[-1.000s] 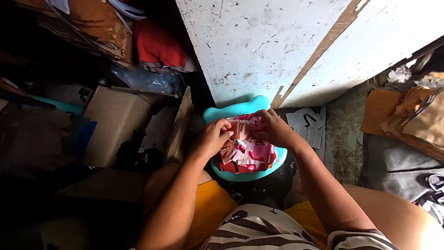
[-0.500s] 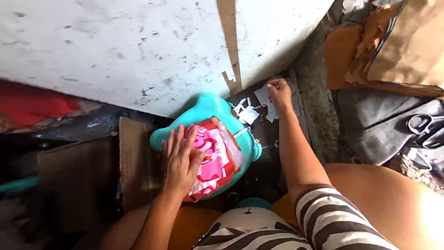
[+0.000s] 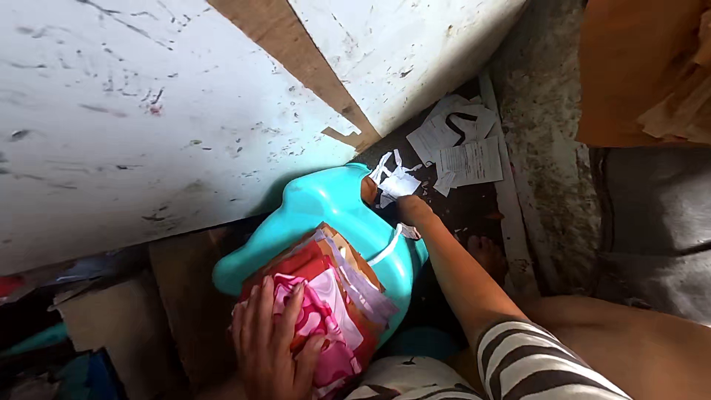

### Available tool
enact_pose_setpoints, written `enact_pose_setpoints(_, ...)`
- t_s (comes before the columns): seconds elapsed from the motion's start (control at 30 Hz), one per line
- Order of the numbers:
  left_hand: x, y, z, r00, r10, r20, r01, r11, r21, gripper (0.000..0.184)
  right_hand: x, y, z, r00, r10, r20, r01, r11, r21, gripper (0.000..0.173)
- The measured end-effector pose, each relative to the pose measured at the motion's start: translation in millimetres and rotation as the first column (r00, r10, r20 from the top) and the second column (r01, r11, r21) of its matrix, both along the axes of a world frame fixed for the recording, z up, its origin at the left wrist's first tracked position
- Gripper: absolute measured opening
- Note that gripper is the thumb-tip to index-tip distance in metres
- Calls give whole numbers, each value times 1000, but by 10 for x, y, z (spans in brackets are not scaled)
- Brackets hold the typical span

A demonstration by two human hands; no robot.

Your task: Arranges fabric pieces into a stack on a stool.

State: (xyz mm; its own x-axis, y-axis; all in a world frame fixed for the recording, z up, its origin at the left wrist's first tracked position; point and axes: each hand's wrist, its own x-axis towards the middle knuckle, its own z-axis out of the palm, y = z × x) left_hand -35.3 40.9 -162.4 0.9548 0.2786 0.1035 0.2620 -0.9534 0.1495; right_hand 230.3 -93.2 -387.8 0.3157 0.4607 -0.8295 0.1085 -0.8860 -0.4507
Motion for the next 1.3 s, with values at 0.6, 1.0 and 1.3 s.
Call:
enact_pose_setpoints(0.6, -62, 51, -32, 1000, -9, 30, 11, 998, -63, 68, 211, -402, -311, 915, -376, 146, 310, 888, 340, 31)
enact_pose_setpoints(1.0, -42, 31, -47, 998, -13, 54, 15, 1000, -27, 68, 166, -445, -13, 898, -316, 306, 286, 948, 140, 65)
enact_pose_setpoints(1.3, -36, 34, -47, 998, -19, 51, 20, 1000, -21, 69, -169, -317, -272, 815, -487, -315, 578, 730, 364, 29)
